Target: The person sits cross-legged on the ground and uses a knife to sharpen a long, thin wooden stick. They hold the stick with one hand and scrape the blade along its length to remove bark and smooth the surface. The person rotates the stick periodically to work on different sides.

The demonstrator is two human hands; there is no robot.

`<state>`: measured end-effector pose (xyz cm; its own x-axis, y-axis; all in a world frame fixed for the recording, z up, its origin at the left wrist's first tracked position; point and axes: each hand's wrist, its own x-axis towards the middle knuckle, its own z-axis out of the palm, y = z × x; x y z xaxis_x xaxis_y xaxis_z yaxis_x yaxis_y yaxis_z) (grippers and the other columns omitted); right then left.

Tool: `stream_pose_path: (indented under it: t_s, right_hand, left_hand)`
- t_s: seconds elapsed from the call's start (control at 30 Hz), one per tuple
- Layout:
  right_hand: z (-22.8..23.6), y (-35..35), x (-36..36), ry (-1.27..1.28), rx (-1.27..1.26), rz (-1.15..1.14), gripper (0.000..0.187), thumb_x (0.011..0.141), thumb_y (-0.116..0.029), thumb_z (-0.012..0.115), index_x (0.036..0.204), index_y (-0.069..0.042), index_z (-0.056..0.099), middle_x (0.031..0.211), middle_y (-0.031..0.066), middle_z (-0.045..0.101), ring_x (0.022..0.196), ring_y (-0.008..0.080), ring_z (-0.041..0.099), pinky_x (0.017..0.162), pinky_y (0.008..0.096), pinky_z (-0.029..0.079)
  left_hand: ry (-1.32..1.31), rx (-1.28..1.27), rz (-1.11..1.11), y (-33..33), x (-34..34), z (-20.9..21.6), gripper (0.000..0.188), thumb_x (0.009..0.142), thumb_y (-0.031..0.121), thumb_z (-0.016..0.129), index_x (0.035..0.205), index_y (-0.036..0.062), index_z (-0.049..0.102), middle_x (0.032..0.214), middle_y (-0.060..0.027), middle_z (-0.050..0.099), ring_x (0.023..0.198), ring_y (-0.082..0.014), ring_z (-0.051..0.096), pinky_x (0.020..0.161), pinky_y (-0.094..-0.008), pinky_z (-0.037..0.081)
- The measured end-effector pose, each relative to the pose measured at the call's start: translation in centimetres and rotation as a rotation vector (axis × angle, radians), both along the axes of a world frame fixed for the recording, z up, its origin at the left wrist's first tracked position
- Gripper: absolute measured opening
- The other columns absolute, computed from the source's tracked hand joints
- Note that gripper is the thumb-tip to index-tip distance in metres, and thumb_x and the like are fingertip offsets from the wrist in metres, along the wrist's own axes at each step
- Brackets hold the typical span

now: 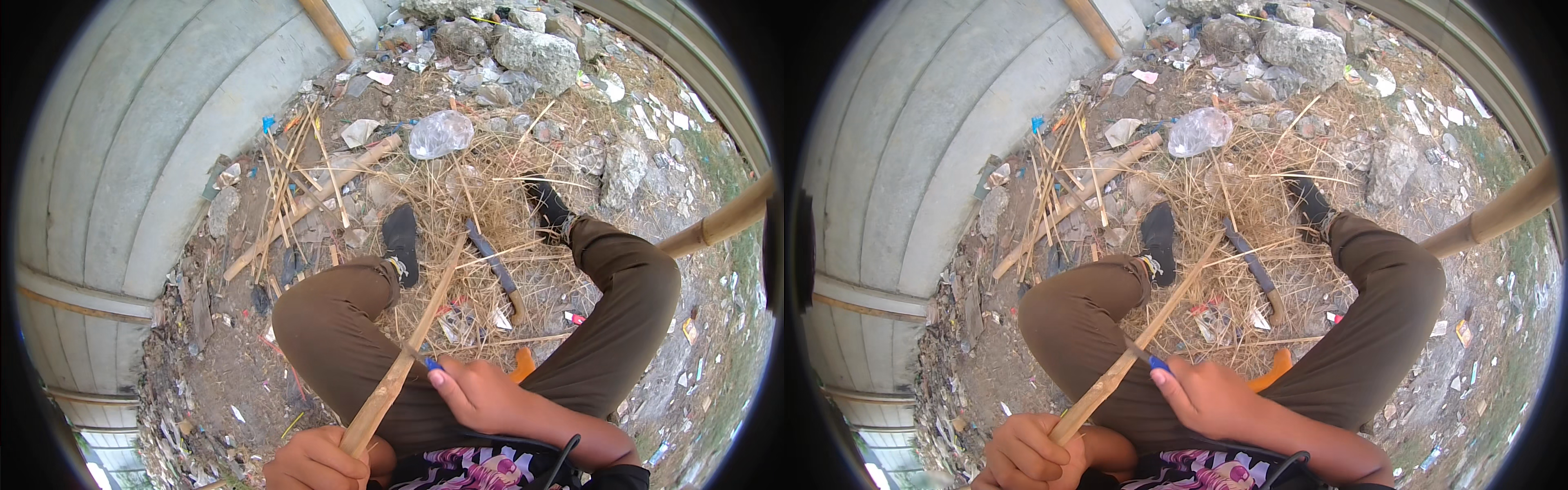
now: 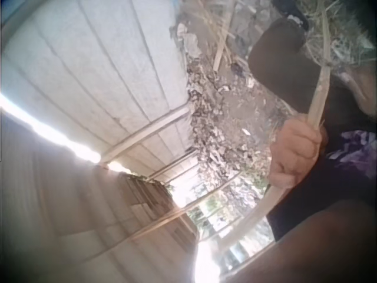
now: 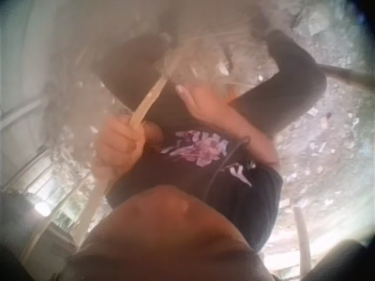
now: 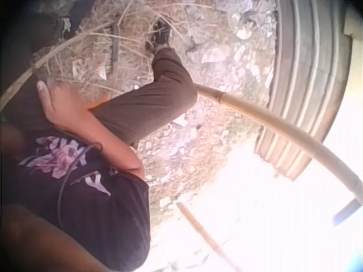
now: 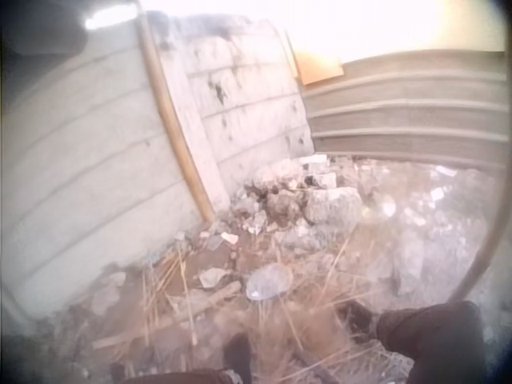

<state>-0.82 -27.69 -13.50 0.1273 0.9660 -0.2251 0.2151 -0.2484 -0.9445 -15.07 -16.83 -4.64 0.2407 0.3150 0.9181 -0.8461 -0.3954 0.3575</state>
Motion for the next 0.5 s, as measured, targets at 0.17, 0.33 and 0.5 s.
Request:
stream_pose_path:
  t_s: [0.17,0.33,0.5]
  right_hand:
    - [0.2,-0.9,-1.6,-0.077,0.191,0.024,0.038,0.104,-0.037,0.045,0.095,-0.001,0.05,0.061,0.0222,0.059,0.054,0.0442,0.06,0.049,0.0513,0.047]
    - [0.2,-0.3,-1.9,-0.223,0.204,-0.028,0.039,0.103,-0.038,0.048,0.092,-0.001,0.05,0.056,0.0176,0.059,0.048,0.0391,0.061,0.043,0.0471,0.046]
    - [-0.1,-0.4,-3.0,-0.311,0.228,-0.116,0.04,0.102,-0.04,0.05,0.089,-0.001,0.051,0.049,0.0153,0.055,0.04,0.0362,0.057,0.038,0.0454,0.043]
  left_hand:
    - [-0.091,-0.012,-0.052,-0.5,1.2,0.0,0.021,0.097,0.02,0.055,0.077,0.0175,0.05,0.052,0.0076,0.044,0.032,-0.0026,0.031,0.034,-0.0239,0.03]
    - [-0.09,-0.033,-0.002,-0.6,0.9,-0.1,0.024,0.099,0.024,0.053,0.076,0.0175,0.049,0.051,0.008,0.04,0.034,-0.0025,0.028,0.036,-0.0234,0.029]
    - [-0.16,-0.022,0.051,-0.6,1.5,-0.1,0.03,0.1,0.029,0.053,0.074,0.0179,0.044,0.052,0.008,0.039,0.035,-0.0029,0.027,0.037,-0.0232,0.028]
